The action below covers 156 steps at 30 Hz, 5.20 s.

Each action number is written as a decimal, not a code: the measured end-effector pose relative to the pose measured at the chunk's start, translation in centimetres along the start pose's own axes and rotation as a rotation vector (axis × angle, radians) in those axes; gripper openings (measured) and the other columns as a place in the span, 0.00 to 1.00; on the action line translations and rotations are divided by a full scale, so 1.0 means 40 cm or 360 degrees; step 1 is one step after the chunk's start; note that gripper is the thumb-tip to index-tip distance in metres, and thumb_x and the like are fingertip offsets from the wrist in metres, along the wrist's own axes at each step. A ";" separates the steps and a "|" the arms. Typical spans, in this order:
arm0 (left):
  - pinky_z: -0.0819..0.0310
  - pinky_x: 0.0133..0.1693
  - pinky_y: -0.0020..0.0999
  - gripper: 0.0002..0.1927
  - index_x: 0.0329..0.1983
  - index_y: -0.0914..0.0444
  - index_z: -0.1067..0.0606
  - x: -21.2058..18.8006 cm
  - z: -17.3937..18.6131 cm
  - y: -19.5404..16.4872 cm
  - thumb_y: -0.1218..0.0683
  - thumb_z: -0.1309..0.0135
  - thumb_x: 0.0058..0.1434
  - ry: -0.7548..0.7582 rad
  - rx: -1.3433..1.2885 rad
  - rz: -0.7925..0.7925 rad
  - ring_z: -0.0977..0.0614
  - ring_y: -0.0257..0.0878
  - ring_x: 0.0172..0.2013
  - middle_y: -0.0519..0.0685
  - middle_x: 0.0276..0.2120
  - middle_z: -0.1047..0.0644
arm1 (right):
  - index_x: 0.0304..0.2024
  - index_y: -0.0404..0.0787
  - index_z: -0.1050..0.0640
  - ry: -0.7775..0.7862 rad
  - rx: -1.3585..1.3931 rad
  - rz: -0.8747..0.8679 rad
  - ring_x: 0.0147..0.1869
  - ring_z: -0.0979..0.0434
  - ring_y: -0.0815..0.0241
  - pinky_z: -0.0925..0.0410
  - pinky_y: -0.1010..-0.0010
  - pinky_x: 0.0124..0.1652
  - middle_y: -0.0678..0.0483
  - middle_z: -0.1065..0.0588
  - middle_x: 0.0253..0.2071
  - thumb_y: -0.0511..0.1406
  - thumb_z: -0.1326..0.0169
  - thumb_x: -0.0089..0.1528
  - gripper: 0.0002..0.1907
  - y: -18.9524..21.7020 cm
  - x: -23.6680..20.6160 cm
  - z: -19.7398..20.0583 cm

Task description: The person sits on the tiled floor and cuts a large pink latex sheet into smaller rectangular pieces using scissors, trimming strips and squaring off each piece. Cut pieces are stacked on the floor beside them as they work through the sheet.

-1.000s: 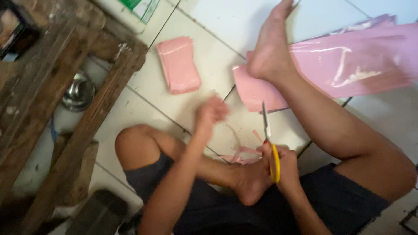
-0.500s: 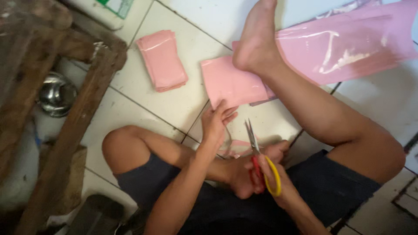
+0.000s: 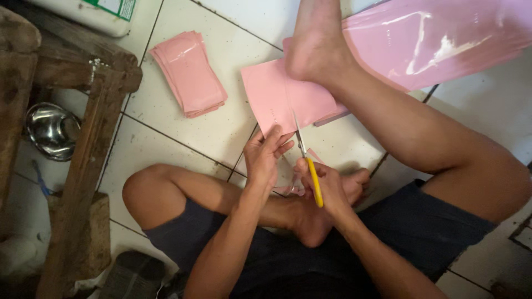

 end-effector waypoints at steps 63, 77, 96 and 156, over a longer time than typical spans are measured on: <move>0.28 0.26 0.26 0.12 0.48 0.68 0.24 0.090 0.157 -0.412 0.57 0.43 0.63 -0.0110 0.0052 -0.0537 0.19 0.36 0.25 0.50 0.32 0.19 | 0.36 0.32 0.20 0.0013 0.0084 0.0509 0.15 0.40 0.68 0.44 0.73 0.16 0.57 0.36 0.15 0.45 0.48 0.67 0.21 0.221 -0.022 -0.054; 0.24 0.26 0.29 0.18 0.40 0.66 0.23 0.132 0.182 -0.196 0.45 0.44 0.61 -0.0229 -0.0014 -0.0069 0.18 0.40 0.24 0.55 0.29 0.19 | 0.37 0.34 0.16 -0.0203 -0.0006 0.0406 0.17 0.37 0.69 0.42 0.74 0.18 0.60 0.33 0.16 0.43 0.40 0.62 0.16 0.042 -0.032 0.076; 0.24 0.27 0.27 0.07 0.43 0.67 0.21 0.091 0.138 -0.450 0.58 0.44 0.67 0.0027 0.0767 -0.0890 0.21 0.31 0.25 0.45 0.28 0.21 | 0.39 0.37 0.15 -0.0567 -0.0384 0.1006 0.24 0.33 0.72 0.37 0.77 0.24 0.60 0.31 0.24 0.42 0.36 0.62 0.14 0.004 -0.095 0.153; 0.55 0.73 0.53 0.35 0.74 0.64 0.40 0.070 -0.153 -0.115 0.48 0.44 0.69 0.0335 0.2096 -0.1508 0.48 0.61 0.75 0.66 0.75 0.46 | 0.26 0.38 0.20 -0.0297 0.0091 0.0907 0.17 0.37 0.71 0.43 0.75 0.18 0.62 0.34 0.15 0.41 0.38 0.62 0.15 0.023 -0.078 0.121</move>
Point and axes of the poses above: each hand's wrist, its own x-axis towards the middle knuckle, its own z-axis out of the back of the hand, y = z × x, the point moved 6 cm from there along x, towards the middle knuckle
